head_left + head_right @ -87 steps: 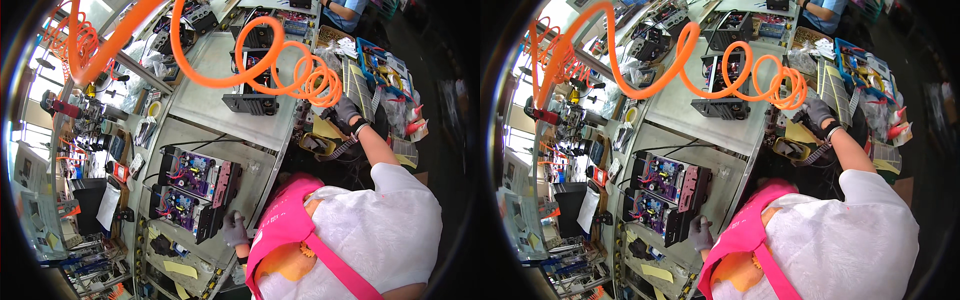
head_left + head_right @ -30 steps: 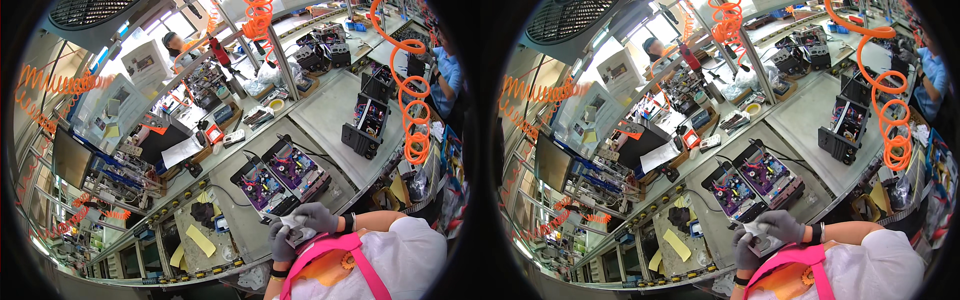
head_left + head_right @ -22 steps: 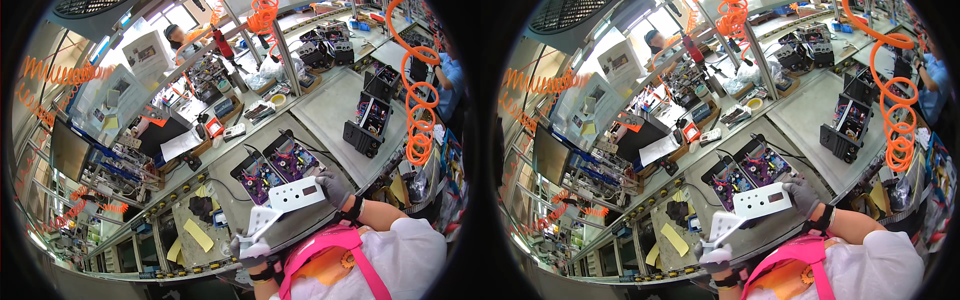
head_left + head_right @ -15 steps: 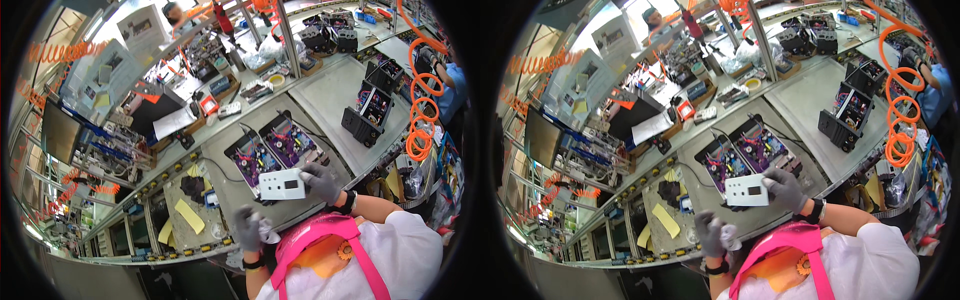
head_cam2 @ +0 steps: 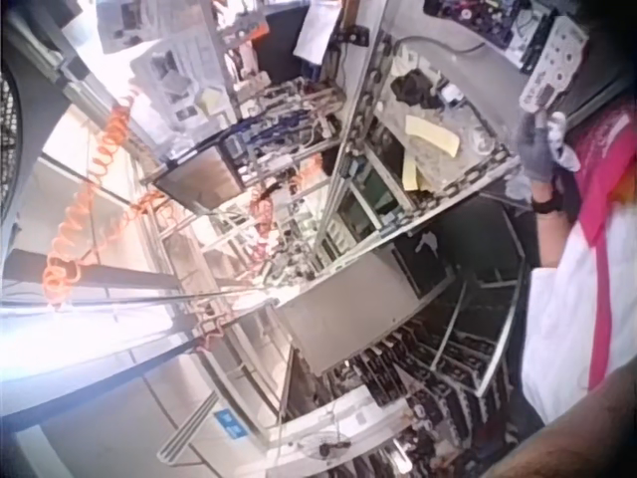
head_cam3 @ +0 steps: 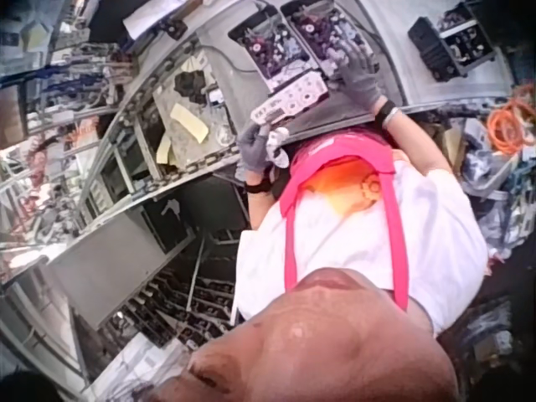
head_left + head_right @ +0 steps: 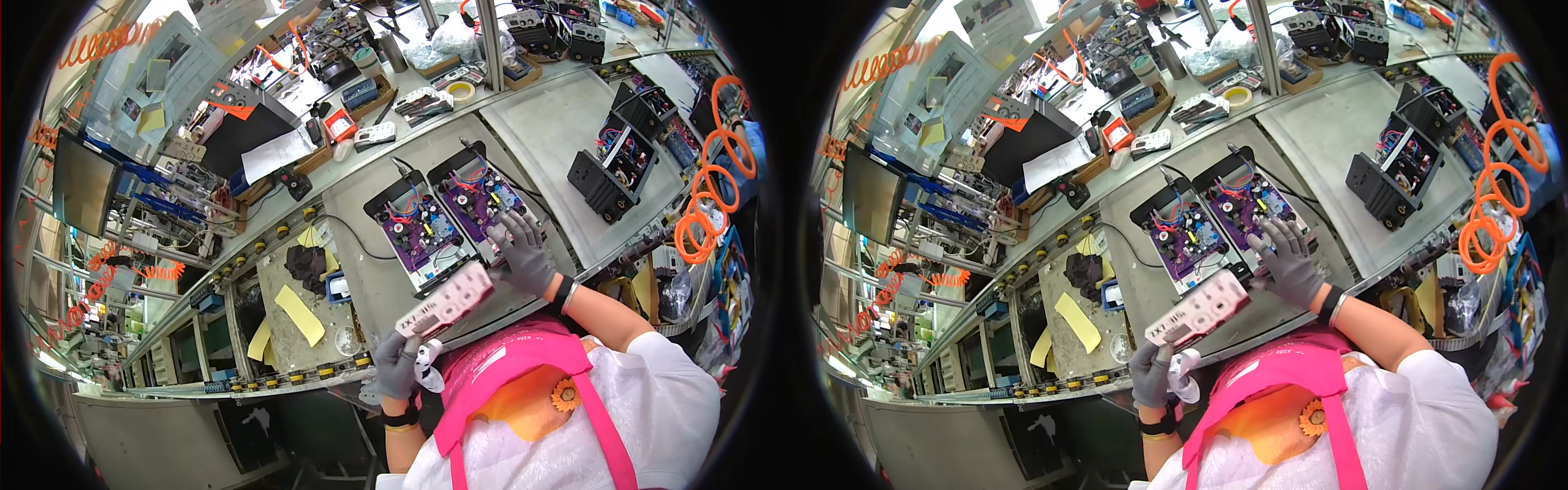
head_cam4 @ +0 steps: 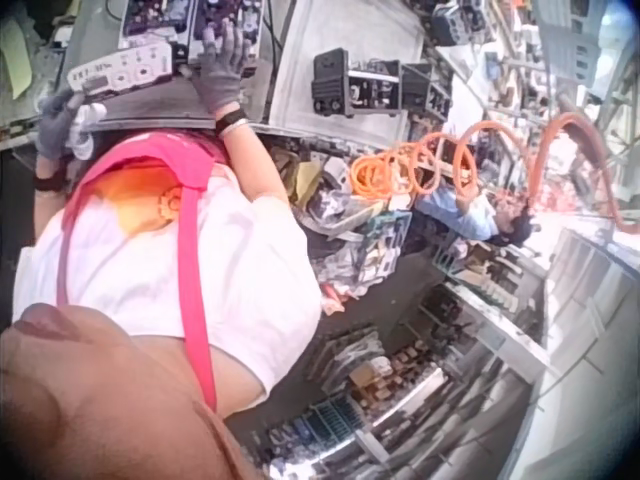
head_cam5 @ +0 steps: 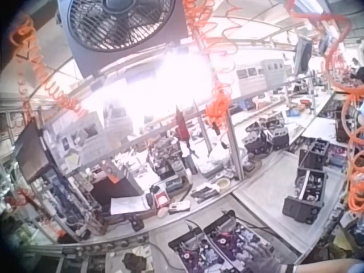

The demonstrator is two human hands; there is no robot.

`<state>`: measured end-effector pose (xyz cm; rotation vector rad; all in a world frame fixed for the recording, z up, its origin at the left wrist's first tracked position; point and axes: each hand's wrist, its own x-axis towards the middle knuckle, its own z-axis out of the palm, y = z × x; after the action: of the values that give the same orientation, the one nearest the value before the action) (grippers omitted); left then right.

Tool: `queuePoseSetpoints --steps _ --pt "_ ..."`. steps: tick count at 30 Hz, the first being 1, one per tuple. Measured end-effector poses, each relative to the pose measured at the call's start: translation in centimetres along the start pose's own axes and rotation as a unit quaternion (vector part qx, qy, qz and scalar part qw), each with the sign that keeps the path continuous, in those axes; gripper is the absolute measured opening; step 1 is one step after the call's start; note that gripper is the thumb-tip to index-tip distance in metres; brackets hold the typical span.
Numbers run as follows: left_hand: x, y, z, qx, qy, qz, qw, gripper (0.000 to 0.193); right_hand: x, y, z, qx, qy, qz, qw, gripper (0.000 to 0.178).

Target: Assembling and testing electronic power components on an industrial workbench.

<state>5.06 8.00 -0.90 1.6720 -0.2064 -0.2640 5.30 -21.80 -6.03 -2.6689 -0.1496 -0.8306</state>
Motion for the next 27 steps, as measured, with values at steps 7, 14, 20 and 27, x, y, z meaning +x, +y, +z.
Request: queuePoseSetpoints --steps 7,14,20,27 --pt "0.5 -4.2 1.3 -0.099 -0.089 -0.08 0.988 0.021 0.8 3.4 4.1 -0.149 0.035 -0.083 0.985 0.058" --pt "1.9 -6.8 2.2 -0.161 -0.064 -0.097 0.98 0.021 3.5 5.6 2.9 -0.119 0.023 -0.08 0.989 0.062" --pt "1.9 -9.2 1.9 -0.187 -0.04 -0.087 0.978 0.019 -3.4 2.5 2.2 0.352 -0.06 0.154 0.921 0.03" --pt "3.3 -10.6 1.8 -0.104 -0.024 -0.089 0.99 0.022 -4.2 -1.1 5.6 0.57 -0.101 0.32 0.75 0.018"
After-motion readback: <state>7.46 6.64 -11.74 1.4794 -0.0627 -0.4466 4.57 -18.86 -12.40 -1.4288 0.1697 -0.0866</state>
